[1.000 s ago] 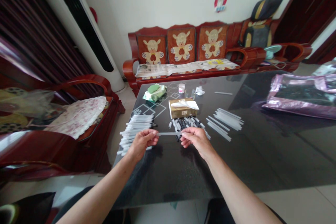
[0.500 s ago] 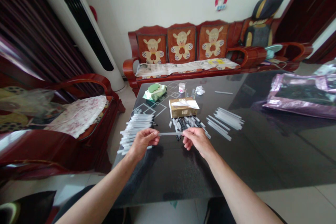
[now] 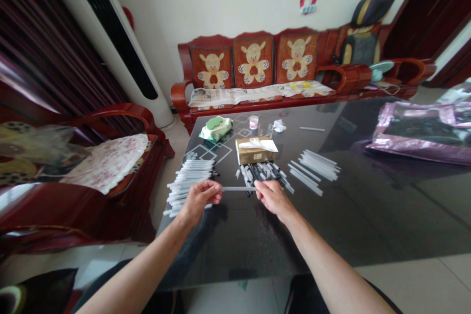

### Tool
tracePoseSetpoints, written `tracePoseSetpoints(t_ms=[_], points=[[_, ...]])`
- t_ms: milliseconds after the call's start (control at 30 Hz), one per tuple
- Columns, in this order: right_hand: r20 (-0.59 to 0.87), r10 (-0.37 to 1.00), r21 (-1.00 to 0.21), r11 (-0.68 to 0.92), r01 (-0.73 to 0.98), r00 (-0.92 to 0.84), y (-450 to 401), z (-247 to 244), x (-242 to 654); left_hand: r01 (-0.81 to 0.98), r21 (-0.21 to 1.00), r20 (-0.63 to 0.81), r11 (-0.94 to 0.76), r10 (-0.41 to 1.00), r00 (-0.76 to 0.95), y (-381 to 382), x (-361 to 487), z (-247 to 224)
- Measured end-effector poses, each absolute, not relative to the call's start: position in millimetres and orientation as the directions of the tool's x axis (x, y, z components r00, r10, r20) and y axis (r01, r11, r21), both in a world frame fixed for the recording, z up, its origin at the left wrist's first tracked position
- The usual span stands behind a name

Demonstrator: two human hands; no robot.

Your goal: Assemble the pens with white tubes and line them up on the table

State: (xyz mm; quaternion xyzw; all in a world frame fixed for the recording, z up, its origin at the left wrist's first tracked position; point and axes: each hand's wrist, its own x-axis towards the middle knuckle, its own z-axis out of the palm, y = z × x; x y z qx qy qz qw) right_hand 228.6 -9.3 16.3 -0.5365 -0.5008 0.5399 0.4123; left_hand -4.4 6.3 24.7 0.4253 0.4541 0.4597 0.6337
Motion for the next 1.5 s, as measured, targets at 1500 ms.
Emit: tracePoseSetpoints(t_ms=[1500], points=[[0.089,0.968,-0.907,0.176,0.383,-0.234,-39.0,17.1,172.8,-0.320,0.935,-0.133,0.151,0.988,0.080,0.9,9.3,13.5]])
